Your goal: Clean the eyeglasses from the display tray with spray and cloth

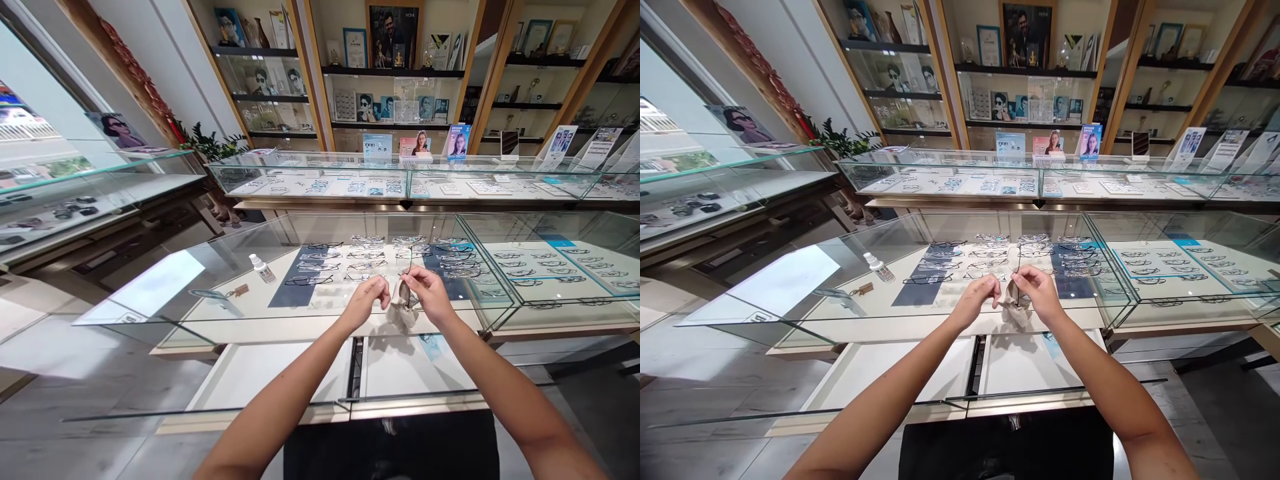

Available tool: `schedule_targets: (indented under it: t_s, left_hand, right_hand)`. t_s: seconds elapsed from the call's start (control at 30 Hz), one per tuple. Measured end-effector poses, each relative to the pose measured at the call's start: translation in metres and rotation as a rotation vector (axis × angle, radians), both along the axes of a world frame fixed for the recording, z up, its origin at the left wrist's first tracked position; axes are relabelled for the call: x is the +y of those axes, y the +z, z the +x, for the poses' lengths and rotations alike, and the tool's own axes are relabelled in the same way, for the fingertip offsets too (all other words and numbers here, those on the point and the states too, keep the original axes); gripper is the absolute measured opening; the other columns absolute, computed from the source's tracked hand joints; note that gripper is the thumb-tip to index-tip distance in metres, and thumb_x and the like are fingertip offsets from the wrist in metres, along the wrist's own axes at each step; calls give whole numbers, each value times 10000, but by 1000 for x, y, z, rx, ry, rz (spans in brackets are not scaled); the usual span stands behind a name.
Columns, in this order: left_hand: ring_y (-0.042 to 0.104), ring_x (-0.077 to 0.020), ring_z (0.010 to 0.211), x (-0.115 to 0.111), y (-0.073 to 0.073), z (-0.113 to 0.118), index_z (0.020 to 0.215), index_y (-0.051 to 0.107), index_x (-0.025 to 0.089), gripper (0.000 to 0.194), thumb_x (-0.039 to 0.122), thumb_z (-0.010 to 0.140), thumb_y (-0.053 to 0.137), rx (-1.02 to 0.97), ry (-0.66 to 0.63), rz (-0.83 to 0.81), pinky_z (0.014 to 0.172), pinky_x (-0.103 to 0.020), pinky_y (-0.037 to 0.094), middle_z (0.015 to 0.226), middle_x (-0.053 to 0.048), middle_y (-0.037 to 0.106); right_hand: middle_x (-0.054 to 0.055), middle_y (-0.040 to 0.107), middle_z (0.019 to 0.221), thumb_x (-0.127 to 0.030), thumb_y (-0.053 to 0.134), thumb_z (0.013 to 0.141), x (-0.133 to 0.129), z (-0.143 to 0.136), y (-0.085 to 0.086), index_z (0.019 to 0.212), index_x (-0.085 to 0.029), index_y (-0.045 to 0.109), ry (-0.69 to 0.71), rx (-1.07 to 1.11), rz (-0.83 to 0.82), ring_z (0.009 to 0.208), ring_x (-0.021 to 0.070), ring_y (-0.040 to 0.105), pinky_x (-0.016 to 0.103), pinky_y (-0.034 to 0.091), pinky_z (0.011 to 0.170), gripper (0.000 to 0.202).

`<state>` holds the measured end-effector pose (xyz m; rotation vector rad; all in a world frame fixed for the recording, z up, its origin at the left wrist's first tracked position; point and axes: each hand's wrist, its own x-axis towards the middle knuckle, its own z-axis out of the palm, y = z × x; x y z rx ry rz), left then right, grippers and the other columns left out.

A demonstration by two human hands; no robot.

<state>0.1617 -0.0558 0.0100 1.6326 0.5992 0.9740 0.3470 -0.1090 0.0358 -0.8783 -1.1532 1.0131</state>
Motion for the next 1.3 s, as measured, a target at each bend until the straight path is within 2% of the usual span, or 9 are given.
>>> schedule_targets:
  t_s: [0.1, 0.2, 0.37, 0.67, 0.83, 0.97, 1.13, 1.2, 1.3]
  left_hand:
    - [545, -157, 775, -1, -2, 2, 929, 614, 191, 525, 685, 850, 771, -29, 80, 2, 771, -294, 455, 827, -2, 586]
    - [587, -184, 924, -2, -2, 4, 986, 678, 176, 581, 688, 769, 849, -38, 25, -62, 873, -305, 459, 973, -41, 651]
    - [496, -136, 749, -4, -1, 7, 824, 677, 148, 592, 636, 637, 954, 4, -128, -230, 730, -269, 394, 770, 16, 570]
    - [514, -132, 743, -14, 5, 10, 864, 687, 129, 628, 646, 631, 955, 2, -194, -309, 714, -256, 408, 799, -8, 605]
    - [480, -124, 718, -18, 5, 14, 800, 640, 136, 643, 721, 692, 886, -11, -164, -274, 695, -248, 394, 740, 7, 570]
    - [454, -112, 697, -23, 8, 15, 828, 634, 140, 636, 688, 669, 914, -19, -146, -255, 674, -243, 385, 744, 19, 554]
    - [443, -110, 683, -29, 28, 9, 871, 670, 143, 632, 684, 660, 919, -51, -64, -168, 653, -240, 379, 737, 22, 538]
    - [444, -114, 675, -29, 44, 4, 873, 678, 145, 640, 735, 709, 866, -50, -41, -99, 642, -242, 383, 730, 16, 544]
    - [450, -126, 660, -27, 78, -2, 818, 668, 151, 654, 804, 847, 699, -43, -57, 20, 621, -253, 399, 706, -2, 548]
  right_hand:
    - [4, 597, 805, -627, 907, 741, -1, -1, -1, 736, -223, 700, 44, 2, -13, 754, 163, 535, 300, 448, 700, 455]
    - [12, 614, 816, -623, 912, 739, -1, -2, -1, 735, -224, 717, 75, 2, -25, 764, 171, 541, 309, 453, 710, 444]
    - [15, 635, 830, -601, 934, 725, 0, -3, -3, 741, -226, 745, 98, 15, -44, 797, 177, 566, 322, 465, 766, 419]
    - [14, 686, 867, -604, 961, 676, 2, -6, -9, 745, -237, 745, 123, 109, -107, 835, 187, 630, 325, 502, 801, 431]
    - [6, 692, 854, -606, 983, 635, 3, -9, -10, 726, -239, 721, 124, 176, -145, 909, 200, 675, 321, 531, 855, 460]
    - [14, 742, 871, -615, 999, 588, 2, -13, -10, 719, -233, 700, 136, 230, -186, 874, 195, 684, 318, 552, 821, 502]
    - [31, 792, 907, -585, 1010, 595, -1, -19, 11, 761, -224, 733, 184, 279, -206, 813, 170, 681, 298, 563, 785, 485]
    - [23, 798, 904, -559, 1017, 606, -2, -21, 29, 789, -226, 756, 218, 285, -184, 811, 156, 683, 283, 564, 800, 462]
    - [16, 789, 874, -550, 999, 654, -3, -22, 65, 810, -229, 763, 252, 234, -92, 804, 153, 682, 278, 569, 789, 428]
